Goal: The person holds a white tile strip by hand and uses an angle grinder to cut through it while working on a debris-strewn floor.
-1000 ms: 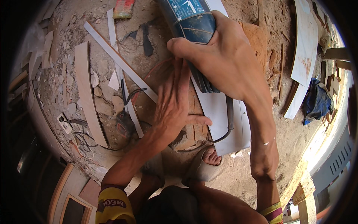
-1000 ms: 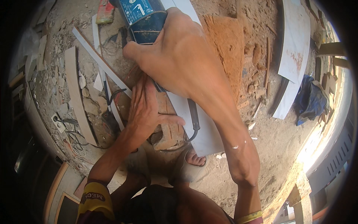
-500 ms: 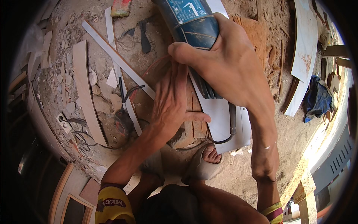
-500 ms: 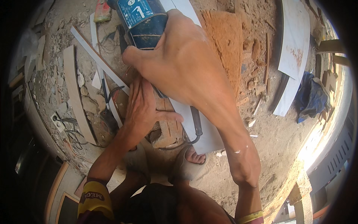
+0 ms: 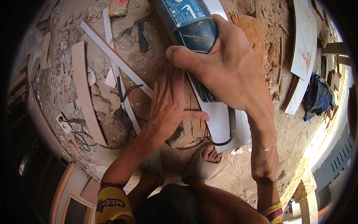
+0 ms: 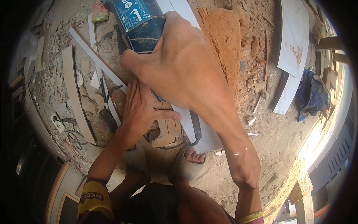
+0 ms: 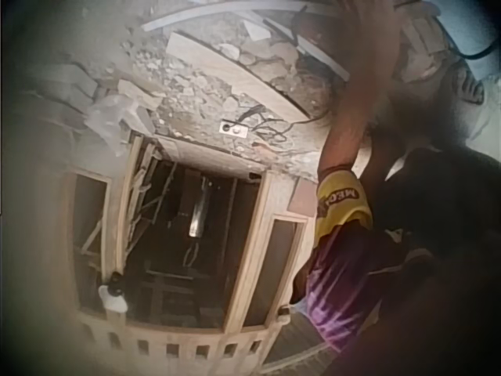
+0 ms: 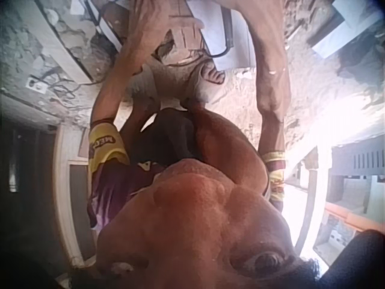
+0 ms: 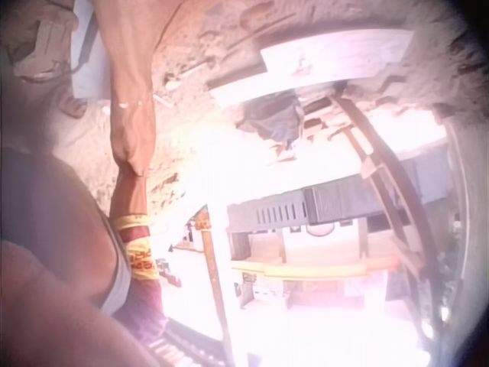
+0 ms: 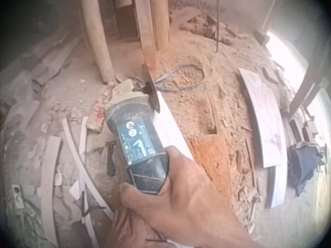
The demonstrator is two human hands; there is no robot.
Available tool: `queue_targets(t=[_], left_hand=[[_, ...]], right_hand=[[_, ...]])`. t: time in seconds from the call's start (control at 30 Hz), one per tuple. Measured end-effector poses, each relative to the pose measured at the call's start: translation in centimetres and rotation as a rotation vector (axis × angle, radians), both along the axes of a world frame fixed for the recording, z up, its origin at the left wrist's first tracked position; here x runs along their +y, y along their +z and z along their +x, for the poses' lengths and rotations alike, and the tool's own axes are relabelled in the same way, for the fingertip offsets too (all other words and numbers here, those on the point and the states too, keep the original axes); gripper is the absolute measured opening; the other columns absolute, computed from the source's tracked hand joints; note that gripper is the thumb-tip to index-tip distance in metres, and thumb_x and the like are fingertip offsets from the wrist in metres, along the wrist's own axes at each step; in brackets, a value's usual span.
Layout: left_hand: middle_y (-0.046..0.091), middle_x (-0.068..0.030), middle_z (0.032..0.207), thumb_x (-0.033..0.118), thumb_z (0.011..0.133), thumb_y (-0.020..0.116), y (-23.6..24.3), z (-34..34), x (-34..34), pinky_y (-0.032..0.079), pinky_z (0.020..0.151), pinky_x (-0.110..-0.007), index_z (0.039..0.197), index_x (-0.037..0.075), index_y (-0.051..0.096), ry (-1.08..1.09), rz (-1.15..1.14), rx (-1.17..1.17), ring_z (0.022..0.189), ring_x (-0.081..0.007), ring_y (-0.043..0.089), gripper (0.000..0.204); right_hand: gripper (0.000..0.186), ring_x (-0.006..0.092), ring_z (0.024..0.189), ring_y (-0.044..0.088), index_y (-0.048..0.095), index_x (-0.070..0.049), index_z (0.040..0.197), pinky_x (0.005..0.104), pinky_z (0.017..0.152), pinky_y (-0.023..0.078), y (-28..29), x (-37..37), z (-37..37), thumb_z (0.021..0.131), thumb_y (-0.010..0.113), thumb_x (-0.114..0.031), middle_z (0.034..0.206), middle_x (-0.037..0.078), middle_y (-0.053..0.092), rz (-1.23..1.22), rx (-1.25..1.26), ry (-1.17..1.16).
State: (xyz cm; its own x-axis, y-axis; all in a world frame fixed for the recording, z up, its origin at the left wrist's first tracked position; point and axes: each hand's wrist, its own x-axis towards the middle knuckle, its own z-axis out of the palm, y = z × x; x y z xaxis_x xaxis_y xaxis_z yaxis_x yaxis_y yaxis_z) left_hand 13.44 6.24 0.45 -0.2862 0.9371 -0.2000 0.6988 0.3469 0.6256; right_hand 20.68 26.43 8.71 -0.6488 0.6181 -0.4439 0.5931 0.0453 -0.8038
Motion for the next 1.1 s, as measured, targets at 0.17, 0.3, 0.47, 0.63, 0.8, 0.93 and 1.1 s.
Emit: queue_targets(t=[0.17, 0.3, 0.47, 0.63, 0.8, 0.93, 1.1], left_hand=[[0.046, -0.0354, 0.156, 0.070, 0.056, 0.103, 0.2, 0.0, 0.1, 0.036, 0.125, -0.061, 0.165, -0.011, 0.028, -0.006, 0.003, 0.009, 0.147, -0.0549, 0.045, 0.155], [0.046, -0.0346, 0.155, 0.070, 0.055, 0.103, 0.3, 0.0, 0.2, 0.037, 0.124, -0.061, 0.164, -0.011, 0.029, -0.002, 0.005, -0.009, 0.145, -0.0544, 0.046, 0.154], [0.047, -0.0339, 0.156, 0.071, 0.055, 0.102, -0.2, 0.1, -0.2, 0.038, 0.123, -0.061, 0.165, -0.008, 0.031, 0.013, 0.002, -0.013, 0.145, -0.0549, 0.047, 0.153], [0.047, -0.0341, 0.157, 0.071, 0.055, 0.102, -0.3, 0.1, -0.2, 0.038, 0.123, -0.062, 0.166, -0.007, 0.031, 0.021, 0.008, -0.015, 0.146, -0.0553, 0.046, 0.153], [0.046, -0.0354, 0.159, 0.070, 0.056, 0.102, -0.2, 0.0, 0.0, 0.036, 0.125, -0.063, 0.167, -0.007, 0.034, 0.013, 0.000, -0.031, 0.149, -0.0559, 0.044, 0.152], [0.047, -0.0356, 0.160, 0.070, 0.056, 0.103, -0.5, 0.0, -0.5, 0.033, 0.127, -0.063, 0.167, -0.007, 0.037, 0.013, -0.019, -0.019, 0.151, -0.0558, 0.042, 0.150], [0.049, -0.0347, 0.159, 0.073, 0.056, 0.102, -0.5, -0.1, -0.3, 0.030, 0.129, -0.063, 0.165, -0.007, 0.041, 0.002, -0.068, -0.039, 0.153, -0.0546, 0.041, 0.148]], right_hand=[[0.068, 0.0269, 0.093, 0.076, 0.074, 0.007, 0.126, 0.0418, 0.089, 0.060, -0.1, 0.3, -0.2, 0.086, 0.090, -0.046, 0.101, 0.018, 0.079, -0.043, 0.002, 0.003], [0.069, 0.0274, 0.094, 0.077, 0.074, 0.006, 0.127, 0.0424, 0.089, 0.060, 0.3, 0.4, -0.4, 0.086, 0.090, -0.046, 0.102, 0.019, 0.079, -0.044, -0.019, 0.013], [0.069, 0.0284, 0.095, 0.078, 0.075, 0.006, 0.128, 0.0430, 0.090, 0.060, 0.1, 0.1, 0.0, 0.085, 0.090, -0.047, 0.102, 0.020, 0.079, -0.029, -0.025, 0.012], [0.069, 0.0288, 0.095, 0.078, 0.075, 0.006, 0.127, 0.0432, 0.090, 0.060, 0.1, -0.2, 0.3, 0.085, 0.090, -0.046, 0.103, 0.019, 0.080, -0.006, -0.040, 0.004], [0.066, 0.0273, 0.094, 0.077, 0.075, 0.006, 0.126, 0.0423, 0.089, 0.060, 0.4, -0.2, 0.7, 0.085, 0.091, -0.044, 0.102, 0.018, 0.079, 0.001, -0.029, -0.007], [0.062, 0.0245, 0.092, 0.076, 0.075, 0.006, 0.123, 0.0406, 0.088, 0.060, 0.1, -0.5, 0.8, 0.086, 0.091, -0.040, 0.100, 0.017, 0.079, -0.016, -0.019, -0.003], [0.059, 0.0230, 0.090, 0.076, 0.075, 0.007, 0.121, 0.0393, 0.086, 0.060, 0.0, -0.7, 1.1, 0.086, 0.091, -0.038, 0.098, 0.016, 0.079, -0.026, -0.006, -0.006]])
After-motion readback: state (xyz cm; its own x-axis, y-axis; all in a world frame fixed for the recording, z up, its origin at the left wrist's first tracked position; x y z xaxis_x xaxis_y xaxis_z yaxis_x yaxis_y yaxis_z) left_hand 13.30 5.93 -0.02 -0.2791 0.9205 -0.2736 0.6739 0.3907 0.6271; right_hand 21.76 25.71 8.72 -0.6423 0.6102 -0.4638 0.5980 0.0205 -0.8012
